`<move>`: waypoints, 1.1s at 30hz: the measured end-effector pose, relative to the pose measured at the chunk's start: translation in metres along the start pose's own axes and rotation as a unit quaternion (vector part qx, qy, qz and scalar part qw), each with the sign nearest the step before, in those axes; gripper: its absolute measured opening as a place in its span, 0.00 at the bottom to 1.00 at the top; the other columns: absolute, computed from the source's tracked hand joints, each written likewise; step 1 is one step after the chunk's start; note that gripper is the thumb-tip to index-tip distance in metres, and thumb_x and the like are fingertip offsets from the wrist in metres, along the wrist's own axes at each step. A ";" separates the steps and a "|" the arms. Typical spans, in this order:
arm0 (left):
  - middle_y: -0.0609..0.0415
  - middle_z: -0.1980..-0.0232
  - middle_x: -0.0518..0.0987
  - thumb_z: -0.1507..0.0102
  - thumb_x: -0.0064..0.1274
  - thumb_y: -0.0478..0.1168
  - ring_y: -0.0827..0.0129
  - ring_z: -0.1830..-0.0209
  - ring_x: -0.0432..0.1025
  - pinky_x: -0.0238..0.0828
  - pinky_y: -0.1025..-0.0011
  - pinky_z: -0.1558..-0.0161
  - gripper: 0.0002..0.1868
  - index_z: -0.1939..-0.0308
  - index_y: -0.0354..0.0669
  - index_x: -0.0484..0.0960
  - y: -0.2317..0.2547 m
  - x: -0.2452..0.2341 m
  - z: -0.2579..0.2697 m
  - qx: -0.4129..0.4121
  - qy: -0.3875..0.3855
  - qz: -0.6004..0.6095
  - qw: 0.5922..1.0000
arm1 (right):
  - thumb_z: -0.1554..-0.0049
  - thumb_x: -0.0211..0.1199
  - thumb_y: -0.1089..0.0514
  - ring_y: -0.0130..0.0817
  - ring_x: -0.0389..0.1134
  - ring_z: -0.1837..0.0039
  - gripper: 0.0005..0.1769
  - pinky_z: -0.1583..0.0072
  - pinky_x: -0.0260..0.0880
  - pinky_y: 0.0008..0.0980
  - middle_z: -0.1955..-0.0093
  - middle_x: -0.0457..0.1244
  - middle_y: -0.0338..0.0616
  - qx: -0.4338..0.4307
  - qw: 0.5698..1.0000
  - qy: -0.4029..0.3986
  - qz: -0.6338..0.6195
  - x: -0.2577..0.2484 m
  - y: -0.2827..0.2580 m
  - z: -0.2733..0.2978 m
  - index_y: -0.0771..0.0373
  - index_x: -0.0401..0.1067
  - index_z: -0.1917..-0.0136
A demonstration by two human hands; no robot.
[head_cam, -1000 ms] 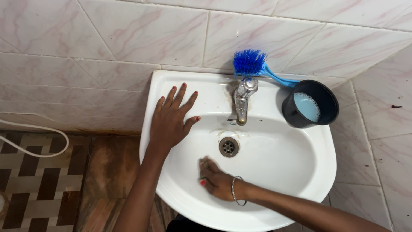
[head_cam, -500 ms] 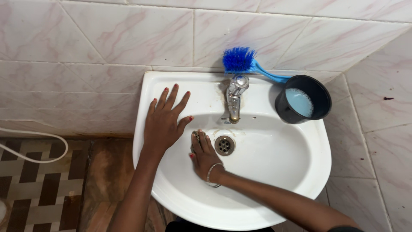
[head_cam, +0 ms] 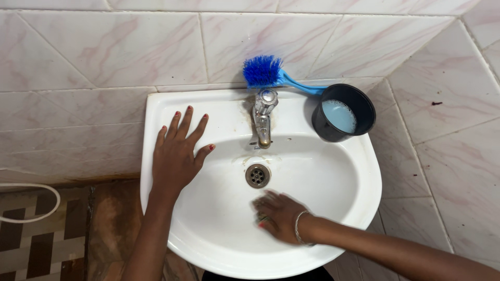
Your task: The person scrubs a white bathroom sink with a cloth, focusing on the basin, drain, and faucet area. They repeatedly wipe the surfaces and rinse the cloth under running water from the tap.
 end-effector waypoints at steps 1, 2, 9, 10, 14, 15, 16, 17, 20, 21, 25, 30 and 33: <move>0.48 0.20 0.59 0.36 0.50 0.61 0.49 0.21 0.54 0.52 0.45 0.30 0.35 0.25 0.62 0.67 0.000 0.001 -0.001 0.002 -0.001 0.000 1.000 | 0.34 0.45 0.44 0.48 0.35 0.15 0.34 0.21 0.40 0.43 0.18 0.42 0.51 0.019 0.999 0.007 -0.026 -0.002 0.013 0.005 0.62 0.48 0.21; 0.48 0.20 0.59 0.36 0.50 0.61 0.49 0.21 0.54 0.52 0.45 0.30 0.35 0.25 0.62 0.67 0.000 0.001 -0.001 0.001 -0.001 -0.001 1.000 | 0.34 0.45 0.45 0.48 0.36 0.16 0.34 0.21 0.43 0.43 0.18 0.41 0.53 0.036 0.998 0.014 -0.050 -0.004 0.024 0.007 0.63 0.47 0.21; 0.47 0.20 0.60 0.36 0.50 0.62 0.48 0.22 0.55 0.53 0.44 0.31 0.35 0.25 0.62 0.68 0.000 0.001 0.000 0.007 0.009 0.000 1.000 | 0.37 0.47 0.53 0.50 0.58 0.27 0.34 0.27 0.57 0.43 0.22 0.47 0.56 -0.041 0.963 0.005 -0.268 0.004 -0.041 -0.029 0.61 0.48 0.20; 0.47 0.20 0.61 0.36 0.50 0.62 0.48 0.22 0.55 0.54 0.44 0.30 0.35 0.25 0.62 0.68 0.001 0.001 0.000 0.008 0.012 -0.001 1.000 | 0.37 0.46 0.54 0.50 0.63 0.31 0.33 0.28 0.59 0.43 0.23 0.49 0.55 -0.076 0.951 0.006 -0.301 0.003 -0.055 -0.029 0.58 0.51 0.20; 0.46 0.21 0.62 0.36 0.50 0.62 0.48 0.22 0.56 0.54 0.43 0.31 0.35 0.26 0.62 0.69 -0.001 0.001 0.000 0.008 0.014 -0.003 1.000 | 0.31 0.47 0.48 0.49 0.62 0.28 0.27 0.27 0.60 0.42 0.28 0.58 0.56 -0.173 0.955 0.061 -0.234 -0.004 -0.068 -0.003 0.60 0.59 0.22; 0.46 0.21 0.62 0.36 0.50 0.62 0.48 0.22 0.56 0.55 0.43 0.31 0.35 0.26 0.61 0.69 -0.001 0.002 0.000 0.008 0.011 -0.004 1.000 | 0.31 0.48 0.47 0.48 0.61 0.27 0.26 0.27 0.61 0.41 0.28 0.59 0.54 -0.178 0.959 0.069 -0.209 -0.005 -0.053 0.012 0.59 0.63 0.25; 0.47 0.21 0.62 0.36 0.50 0.62 0.48 0.22 0.56 0.55 0.43 0.31 0.35 0.26 0.62 0.69 -0.002 0.001 0.000 0.007 0.014 -0.002 1.000 | 0.32 0.50 0.46 0.47 0.61 0.27 0.25 0.28 0.61 0.41 0.28 0.60 0.52 -0.184 0.963 0.076 -0.184 -0.005 -0.038 0.027 0.58 0.66 0.27; 0.47 0.21 0.62 0.36 0.50 0.62 0.49 0.22 0.56 0.55 0.44 0.31 0.35 0.26 0.62 0.69 -0.002 0.001 -0.001 0.006 0.016 0.001 1.000 | 0.34 0.52 0.44 0.43 0.59 0.26 0.23 0.29 0.61 0.40 0.28 0.60 0.45 -0.115 0.981 0.055 -0.146 -0.001 -0.005 0.033 0.54 0.70 0.31; 0.47 0.21 0.62 0.36 0.49 0.63 0.49 0.22 0.56 0.55 0.44 0.31 0.35 0.26 0.62 0.70 -0.001 0.000 0.001 0.008 0.015 0.001 1.000 | 0.38 0.55 0.45 0.30 0.58 0.24 0.16 0.23 0.54 0.37 0.29 0.62 0.28 0.015 0.995 0.051 0.081 -0.018 0.087 0.051 0.44 0.78 0.42; 0.47 0.21 0.61 0.36 0.49 0.63 0.49 0.22 0.55 0.55 0.44 0.31 0.35 0.26 0.61 0.70 0.000 -0.001 0.000 0.010 0.015 0.001 1.000 | 0.42 0.59 0.47 0.39 0.57 0.24 0.19 0.23 0.50 0.44 0.29 0.62 0.33 0.029 0.981 0.102 0.160 -0.043 0.110 0.056 0.46 0.78 0.39; 0.47 0.21 0.61 0.36 0.49 0.63 0.48 0.22 0.54 0.54 0.44 0.31 0.35 0.26 0.61 0.69 0.000 -0.002 -0.002 0.007 0.004 0.004 1.000 | 0.51 0.63 0.46 0.44 0.62 0.31 0.23 0.27 0.51 0.40 0.36 0.67 0.41 0.002 0.919 0.312 0.241 -0.096 0.114 0.089 0.56 0.80 0.45; 0.47 0.20 0.60 0.36 0.49 0.62 0.49 0.21 0.53 0.52 0.45 0.30 0.35 0.26 0.61 0.68 0.001 -0.002 0.000 0.002 -0.002 0.007 1.000 | 0.44 0.62 0.42 0.31 0.69 0.37 0.18 0.32 0.66 0.30 0.40 0.68 0.29 0.165 0.981 0.081 -0.068 -0.038 0.116 0.111 0.44 0.81 0.43; 0.48 0.20 0.60 0.36 0.49 0.62 0.49 0.21 0.54 0.52 0.45 0.30 0.35 0.26 0.61 0.68 0.002 -0.003 -0.002 0.001 -0.006 0.004 1.000 | 0.46 0.66 0.43 0.32 0.69 0.38 0.14 0.36 0.68 0.36 0.42 0.70 0.27 0.091 0.975 0.156 -0.132 -0.028 0.082 0.127 0.43 0.84 0.49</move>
Point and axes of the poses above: each hand's wrist, its own z-axis away from the middle knuckle, its own x-axis out of the palm, y = z × x, the point moved 10 cm from there along -z, towards the middle knuckle
